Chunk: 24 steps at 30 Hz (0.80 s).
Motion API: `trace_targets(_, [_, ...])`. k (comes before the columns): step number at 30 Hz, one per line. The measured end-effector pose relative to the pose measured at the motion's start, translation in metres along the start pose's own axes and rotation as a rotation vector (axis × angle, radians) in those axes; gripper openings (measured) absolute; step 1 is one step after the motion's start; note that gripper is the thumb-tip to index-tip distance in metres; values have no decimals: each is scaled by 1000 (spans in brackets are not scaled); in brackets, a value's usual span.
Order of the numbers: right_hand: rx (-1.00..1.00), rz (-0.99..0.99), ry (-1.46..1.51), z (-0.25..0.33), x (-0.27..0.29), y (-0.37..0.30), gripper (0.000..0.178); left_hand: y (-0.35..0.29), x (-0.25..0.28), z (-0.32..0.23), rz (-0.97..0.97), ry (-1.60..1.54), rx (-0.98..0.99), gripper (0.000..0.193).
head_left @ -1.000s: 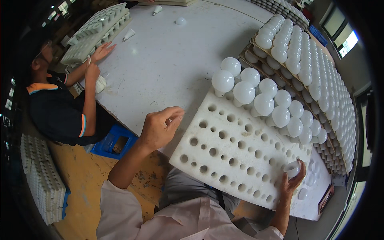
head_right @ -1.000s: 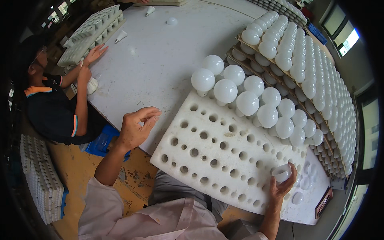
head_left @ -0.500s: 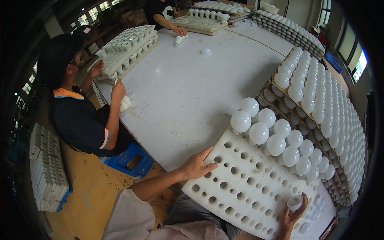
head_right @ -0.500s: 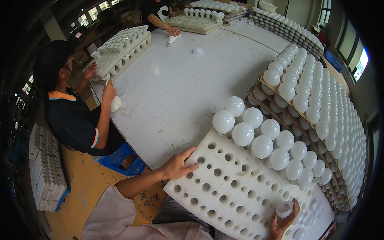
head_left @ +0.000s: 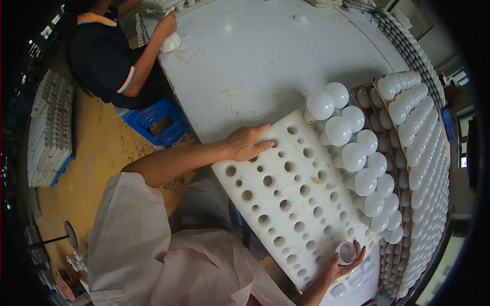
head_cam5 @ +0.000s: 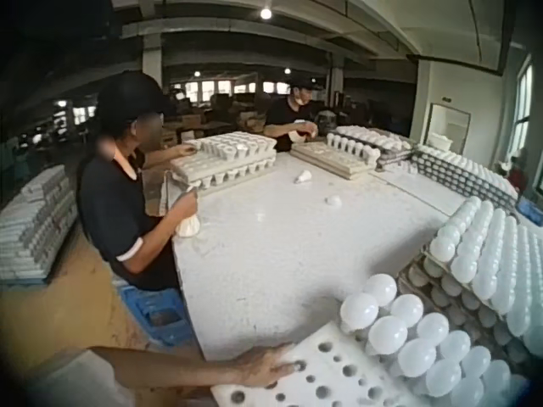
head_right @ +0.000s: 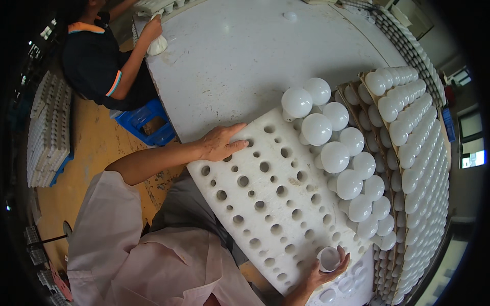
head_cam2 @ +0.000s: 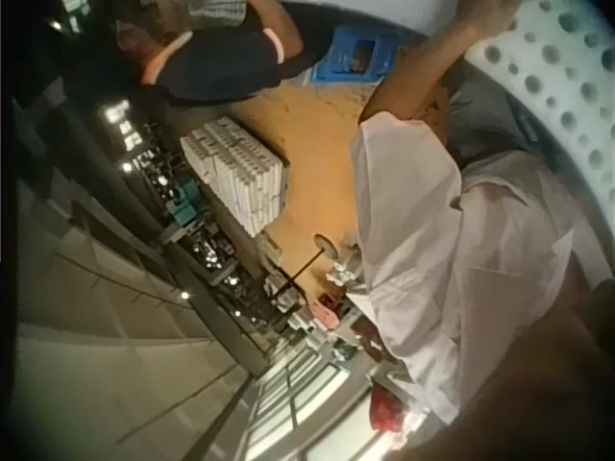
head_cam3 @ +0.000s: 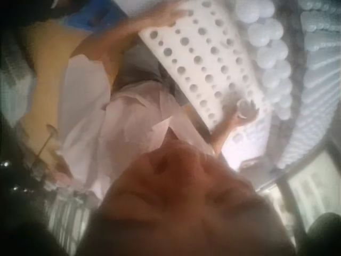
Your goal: The person assembles light bulbs by pressing plastic bulb covers onto light bulb bases by hand and placing the assembled bulbs into holes on a foam tray.
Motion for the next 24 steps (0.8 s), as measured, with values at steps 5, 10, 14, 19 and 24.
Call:
trace_targets(5, [-88, -94, 129, -3, 1, 3, 94, 1, -11, 14, -154, 57, -130, 59])
trace_targets(10, [-87, -85, 131, 12, -3, 3, 89, 0, -15, 18, -164, 68, -130, 62])
trace_targets(14, [-62, -75, 32, 9, 0, 2, 81, 4, -17, 24, -246, 71, -181, 60])
trace_targets(19, [-97, -142, -50, 3, 4, -2, 76, -10, -5, 17, -58, -60, -147, 62])
trace_targets(24, [-123, -127, -44, 18, -2, 3, 74, -74, 0, 35, 124, -403, -544, 98])
Point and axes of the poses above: each hand's wrist, its own y-axis towards the middle knuckle, its own x-axis out of the back of the hand, z = x × y, the point moved 3 cm from there along y, towards the middle knuckle, and after that the axes turned 10 degrees about z, right-handed, at the moved point
